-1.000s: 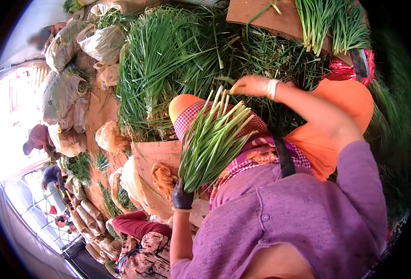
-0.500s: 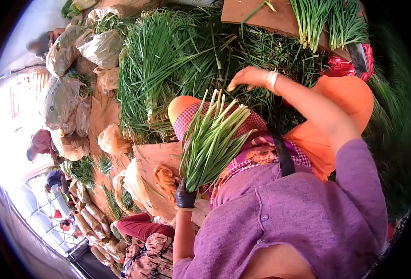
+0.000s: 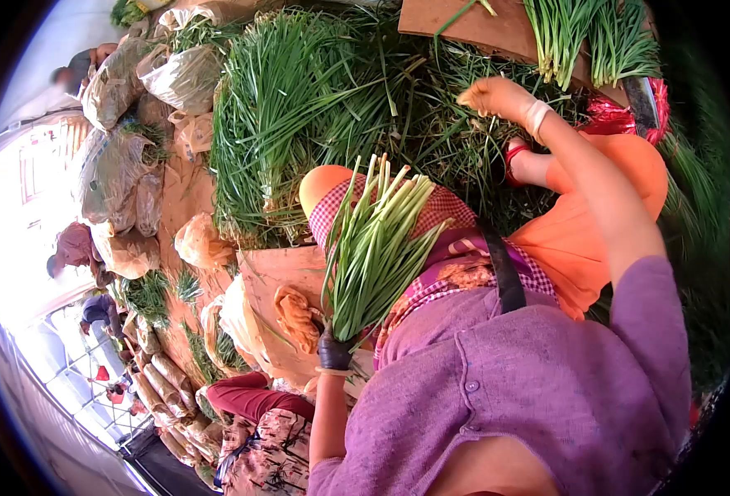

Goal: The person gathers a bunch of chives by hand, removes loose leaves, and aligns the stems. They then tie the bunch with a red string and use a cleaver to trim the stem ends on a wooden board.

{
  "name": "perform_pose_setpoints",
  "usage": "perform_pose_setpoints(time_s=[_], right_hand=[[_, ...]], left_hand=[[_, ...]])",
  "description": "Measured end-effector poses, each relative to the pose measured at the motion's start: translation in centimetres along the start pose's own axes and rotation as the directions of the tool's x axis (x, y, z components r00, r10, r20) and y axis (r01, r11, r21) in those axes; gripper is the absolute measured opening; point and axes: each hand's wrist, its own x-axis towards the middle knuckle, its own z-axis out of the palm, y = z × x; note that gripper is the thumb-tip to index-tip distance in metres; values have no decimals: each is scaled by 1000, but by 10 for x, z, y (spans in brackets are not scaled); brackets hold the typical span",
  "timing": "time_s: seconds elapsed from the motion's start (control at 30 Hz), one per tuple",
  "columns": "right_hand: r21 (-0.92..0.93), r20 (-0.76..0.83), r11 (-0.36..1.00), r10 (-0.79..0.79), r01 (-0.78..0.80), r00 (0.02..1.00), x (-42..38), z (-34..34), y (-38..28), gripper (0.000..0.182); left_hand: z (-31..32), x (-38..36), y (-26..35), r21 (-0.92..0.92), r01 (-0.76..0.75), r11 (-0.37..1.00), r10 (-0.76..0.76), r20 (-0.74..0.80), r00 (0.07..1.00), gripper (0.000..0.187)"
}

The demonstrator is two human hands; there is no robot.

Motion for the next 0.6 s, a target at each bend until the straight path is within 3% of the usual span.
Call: perform_pose_setpoints(time_s=[0.03, 0.07, 0.1, 0.13, 0.17, 0.2, 0.23, 0.27, 0.3, 0.33, 0.37, 0.4, 0.47, 0.5, 0.57, 0.6], right_hand=[[-113, 49, 993, 16, -11, 999, -10, -6, -14, 21], [119, 94, 992, -60, 49, 994, -35, -5, -44, 19], [199, 129, 980, -44, 17, 991, -32, -1, -42, 22], [480, 230, 873, -27, -89, 973, -48, -1, -67, 26], [554, 356, 828, -144, -85, 923, -62, 11, -96, 32], [635, 328, 765, -145, -104, 934, -62, 19, -95, 39], [528, 313, 848, -140, -50, 939, -67, 13, -115, 45], [293, 488, 955, -103, -51, 867, -57, 23, -136, 49], [348, 486, 930, -75, -114, 871, -59, 21, -138, 47], [632, 388, 756, -118, -170, 914, -57, 54, -141, 42], [849, 281, 495, -130, -184, 951, -52, 90, -145, 38], [849, 281, 495, -130, -184, 951, -51, 93, -143, 38], [854, 493, 327, -257, -405, 831, -48, 101, -141, 28], [854, 493, 327, -257, -405, 831, -49, 93, -139, 28], [892, 429, -43, -240, -451, 871, -56, 63, -136, 21], [867, 467, -77, -218, -492, 857, -56, 62, -137, 19]], left_hand=[[1, 0, 6, 5, 0, 1000, 0, 6, 1000, 45], [8, -1, 14, -133, 61, 989, -62, -3, 998, 46], [11, -1, 19, -265, 120, 957, -126, -6, 992, 47], [11, -3, 17, -265, 124, 956, -132, -10, 991, 47], [9, -5, 14, -231, 118, 966, -132, -45, 990, 47], [10, -3, 12, -202, 107, 974, -124, -74, 990, 48], [17, -5, 23, -197, 109, 974, -125, -73, 989, 48], [23, -11, 36, 61, 4, 998, 0, -63, 998, 47], [30, -14, 43, 300, -108, 948, 121, -24, 992, 46], [31, -16, 41, 211, -102, 972, 113, -41, 993, 45], [20, -15, 19, 540, -197, 818, 245, -18, 969, 49], [20, -14, 15, 519, -205, 830, 251, -20, 968, 50], [17, -20, 7, 497, -195, 846, 250, -46, 967, 50], [16, -19, 4, 523, -156, 838, 218, -60, 974, 50], [21, -18, 3, 537, -116, 835, 183, -72, 981, 49], [27, -20, 9, 365, -116, 924, 150, -68, 986, 48]])
